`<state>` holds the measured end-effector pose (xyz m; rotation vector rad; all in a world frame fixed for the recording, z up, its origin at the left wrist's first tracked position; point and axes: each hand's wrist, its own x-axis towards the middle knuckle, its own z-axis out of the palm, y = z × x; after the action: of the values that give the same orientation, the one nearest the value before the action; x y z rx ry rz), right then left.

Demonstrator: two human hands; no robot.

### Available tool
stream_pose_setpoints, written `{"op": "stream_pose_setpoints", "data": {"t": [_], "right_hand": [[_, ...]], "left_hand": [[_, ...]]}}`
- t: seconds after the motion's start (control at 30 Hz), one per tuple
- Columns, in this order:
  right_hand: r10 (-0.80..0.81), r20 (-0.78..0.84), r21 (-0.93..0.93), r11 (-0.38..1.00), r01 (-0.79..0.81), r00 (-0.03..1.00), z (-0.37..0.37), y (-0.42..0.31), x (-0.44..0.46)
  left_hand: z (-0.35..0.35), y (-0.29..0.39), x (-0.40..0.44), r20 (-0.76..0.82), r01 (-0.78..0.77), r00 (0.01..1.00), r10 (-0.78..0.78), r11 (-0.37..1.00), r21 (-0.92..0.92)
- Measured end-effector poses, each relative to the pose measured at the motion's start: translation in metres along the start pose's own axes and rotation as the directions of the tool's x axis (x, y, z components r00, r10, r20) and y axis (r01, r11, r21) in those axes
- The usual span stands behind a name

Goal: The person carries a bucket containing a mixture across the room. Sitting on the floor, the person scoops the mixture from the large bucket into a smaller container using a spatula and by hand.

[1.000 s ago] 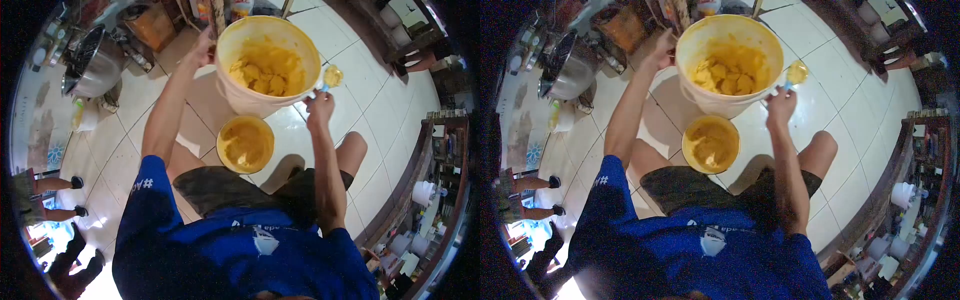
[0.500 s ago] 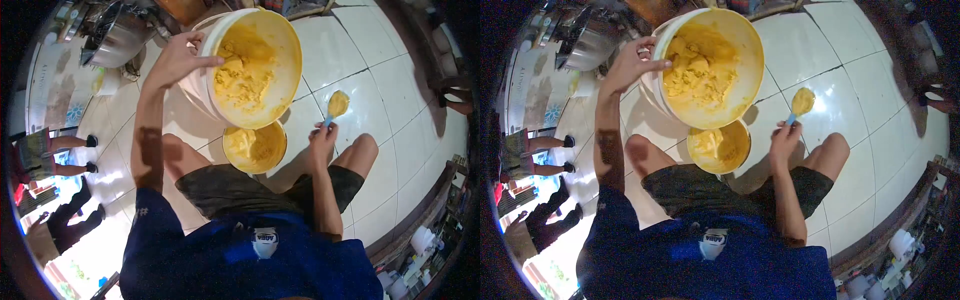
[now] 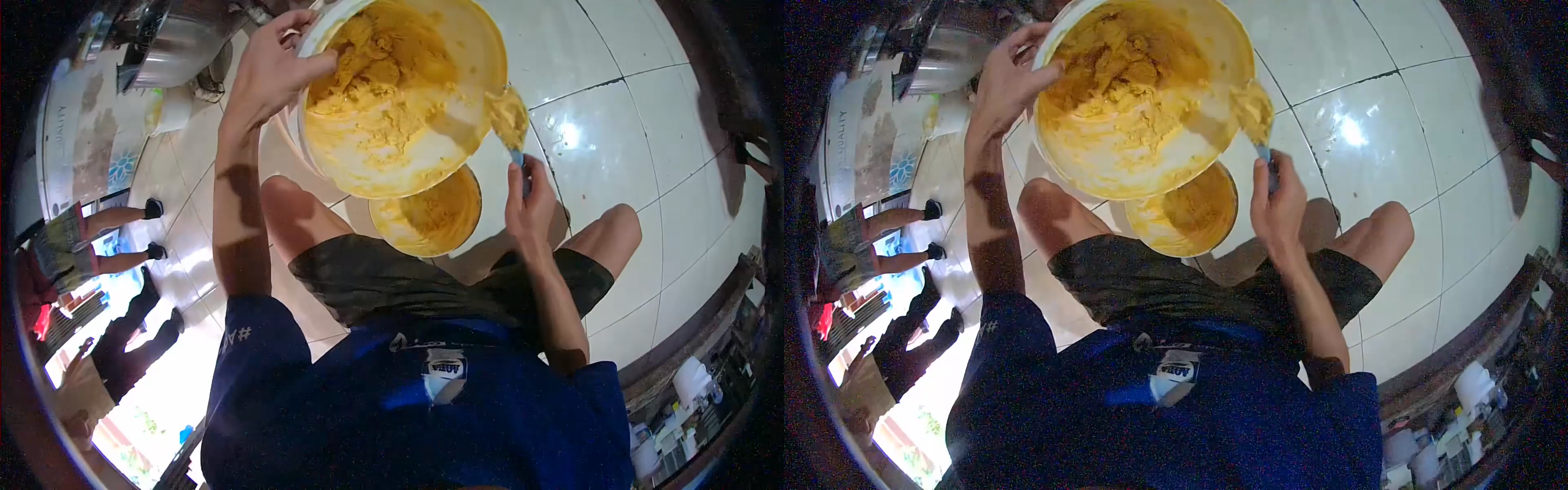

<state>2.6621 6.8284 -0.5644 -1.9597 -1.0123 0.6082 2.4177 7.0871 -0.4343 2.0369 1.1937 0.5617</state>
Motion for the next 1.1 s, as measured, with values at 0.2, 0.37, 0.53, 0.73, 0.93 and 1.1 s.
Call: {"op": "stream_pose_setpoints", "data": {"t": [0.2, 0.37, 0.53, 0.73, 0.93, 1.1], "right_hand": [[-0.222, 0.048, -0.223, 0.948, 0.227, 0.974, 0.007, 0.010, -0.011], [-0.424, 0.236, -0.481, 0.730, 0.485, 0.874, 0.031, -0.003, 0.032], [-0.470, 0.409, -0.641, 0.462, 0.613, 0.782, 0.105, -0.015, 0.108], [-0.249, 0.439, -0.554, 0.681, 0.479, 0.863, 0.160, 0.022, 0.091], [-0.328, 0.514, -0.282, 0.808, 0.517, 0.793, 0.184, 0.009, 0.067], [-0.178, 0.700, -0.042, 0.957, 0.288, 0.692, 0.178, -0.036, 0.056]], "left_hand": [[0.006, 0.028, -0.003, -0.095, 0.012, 0.995, 0.005, 0.984, 0.178], [0.014, 0.020, 0.001, -0.065, 0.078, 0.995, -0.075, 0.996, 0.033], [0.011, 0.006, -0.002, -0.128, -0.199, 0.974, 0.188, 0.977, -0.079], [0.011, 0.003, -0.019, -0.233, -0.164, 0.961, 0.146, 0.985, -0.058], [0.010, -0.002, -0.030, -0.279, -0.214, 0.945, 0.172, 0.968, -0.128], [0.011, -0.005, -0.034, -0.266, -0.201, 0.949, 0.168, 0.974, -0.101]]}}
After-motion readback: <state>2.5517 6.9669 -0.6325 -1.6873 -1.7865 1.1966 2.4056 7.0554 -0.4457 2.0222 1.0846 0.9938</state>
